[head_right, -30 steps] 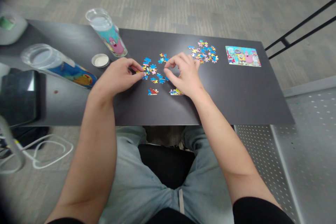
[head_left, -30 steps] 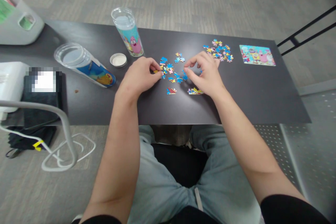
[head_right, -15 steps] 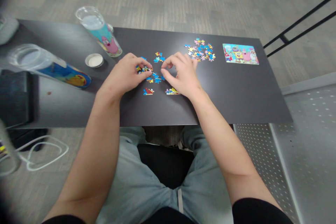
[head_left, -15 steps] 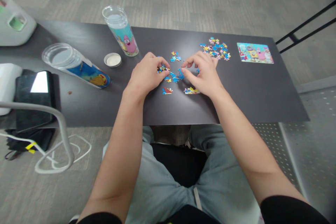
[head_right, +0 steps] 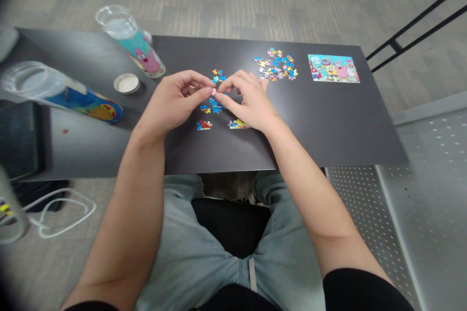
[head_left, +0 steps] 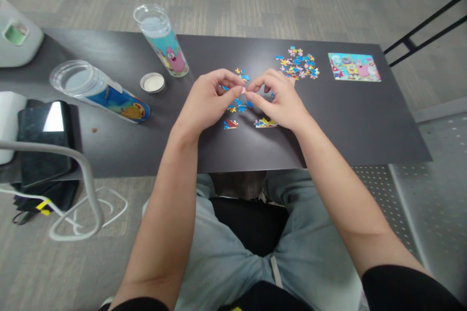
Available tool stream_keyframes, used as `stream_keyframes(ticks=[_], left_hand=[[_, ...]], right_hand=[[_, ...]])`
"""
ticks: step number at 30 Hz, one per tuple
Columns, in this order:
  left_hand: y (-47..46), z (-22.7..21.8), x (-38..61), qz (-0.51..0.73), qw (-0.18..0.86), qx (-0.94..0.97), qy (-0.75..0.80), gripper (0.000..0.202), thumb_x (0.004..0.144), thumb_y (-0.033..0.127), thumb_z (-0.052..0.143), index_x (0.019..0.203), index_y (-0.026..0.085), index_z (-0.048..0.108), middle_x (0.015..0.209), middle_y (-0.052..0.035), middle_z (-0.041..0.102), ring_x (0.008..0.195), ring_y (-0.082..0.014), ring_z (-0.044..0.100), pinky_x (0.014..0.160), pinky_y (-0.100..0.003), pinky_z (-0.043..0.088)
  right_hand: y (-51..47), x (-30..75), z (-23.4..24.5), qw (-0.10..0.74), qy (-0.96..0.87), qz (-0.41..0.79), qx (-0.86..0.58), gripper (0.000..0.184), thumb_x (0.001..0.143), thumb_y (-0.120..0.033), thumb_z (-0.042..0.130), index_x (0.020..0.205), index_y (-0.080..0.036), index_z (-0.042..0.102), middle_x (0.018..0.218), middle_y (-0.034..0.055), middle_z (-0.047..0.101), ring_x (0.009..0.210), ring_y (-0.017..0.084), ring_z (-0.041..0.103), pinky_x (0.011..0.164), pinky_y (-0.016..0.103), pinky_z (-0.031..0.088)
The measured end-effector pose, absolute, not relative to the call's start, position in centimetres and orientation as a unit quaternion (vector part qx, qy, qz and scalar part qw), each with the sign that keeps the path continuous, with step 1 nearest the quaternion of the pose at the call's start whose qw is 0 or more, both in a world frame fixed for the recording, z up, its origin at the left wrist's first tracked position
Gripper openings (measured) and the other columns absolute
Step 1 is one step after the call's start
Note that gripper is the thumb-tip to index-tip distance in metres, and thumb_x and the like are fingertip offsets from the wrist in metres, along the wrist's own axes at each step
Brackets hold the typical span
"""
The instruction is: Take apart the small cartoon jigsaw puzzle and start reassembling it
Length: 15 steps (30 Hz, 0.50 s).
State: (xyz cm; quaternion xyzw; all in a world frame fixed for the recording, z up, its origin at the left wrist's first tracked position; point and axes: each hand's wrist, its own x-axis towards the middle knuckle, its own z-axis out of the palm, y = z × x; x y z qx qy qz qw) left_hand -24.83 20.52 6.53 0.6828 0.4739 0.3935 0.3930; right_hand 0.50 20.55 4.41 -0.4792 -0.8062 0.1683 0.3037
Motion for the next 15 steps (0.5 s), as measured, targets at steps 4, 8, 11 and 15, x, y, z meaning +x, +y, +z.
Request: stream_keyframes(ticks=[4, 8, 11, 15], left_hand=[[19.7, 6.8, -24.5, 0.386, 0.417, 0.663, 0.488, 0.029, 0.101, 0.050, 0.098, 0.106, 0.026, 0.082, 0.110, -0.0055, 0.090, 0.097, -0.0237, 0.079, 0.089, -0.040, 0.066], [19.2, 7.4, -24.7, 0.371, 0.442, 0.665, 0.474, 0.059, 0.092, 0.079, 0.105, 0.103, 0.027, 0.079, 0.106, -0.0070, 0.089, 0.101, -0.0265, 0.081, 0.087, -0.041, 0.066], [19.1, 7.7, -25.2, 0.341, 0.455, 0.680, 0.463, 0.066, 0.091, 0.087, 0.103, 0.101, 0.026, 0.080, 0.099, -0.0068, 0.086, 0.098, -0.0267, 0.079, 0.084, -0.041, 0.064], [19.4, 7.7, -26.1, 0.346, 0.411, 0.688, 0.489, 0.057, 0.100, 0.082, 0.095, 0.103, 0.027, 0.084, 0.102, -0.0063, 0.086, 0.096, -0.0255, 0.075, 0.086, -0.042, 0.062]], right_hand=[[21.0, 0.4, 4.4, 0.324, -0.792, 0.205, -0.474, 0.041, 0.122, -0.073, 0.081, 0.112, -0.033, 0.084, 0.121, 0.0080, 0.084, 0.116, 0.037, 0.074, 0.120, 0.063, 0.059], [21.6, 0.9, 4.3, 0.356, -0.781, 0.253, -0.447, 0.058, 0.120, -0.088, 0.074, 0.108, -0.032, 0.082, 0.116, 0.0086, 0.083, 0.109, 0.033, 0.072, 0.110, 0.056, 0.063], [21.5, 1.8, 4.8, 0.331, -0.786, 0.291, -0.433, 0.060, 0.117, -0.091, 0.076, 0.106, -0.031, 0.082, 0.112, 0.0083, 0.082, 0.103, 0.032, 0.071, 0.105, 0.055, 0.065], [20.4, 3.1, 6.2, 0.242, -0.818, 0.312, -0.419, 0.042, 0.111, -0.071, 0.092, 0.098, -0.032, 0.085, 0.117, 0.0088, 0.081, 0.113, 0.035, 0.076, 0.114, 0.062, 0.066]])
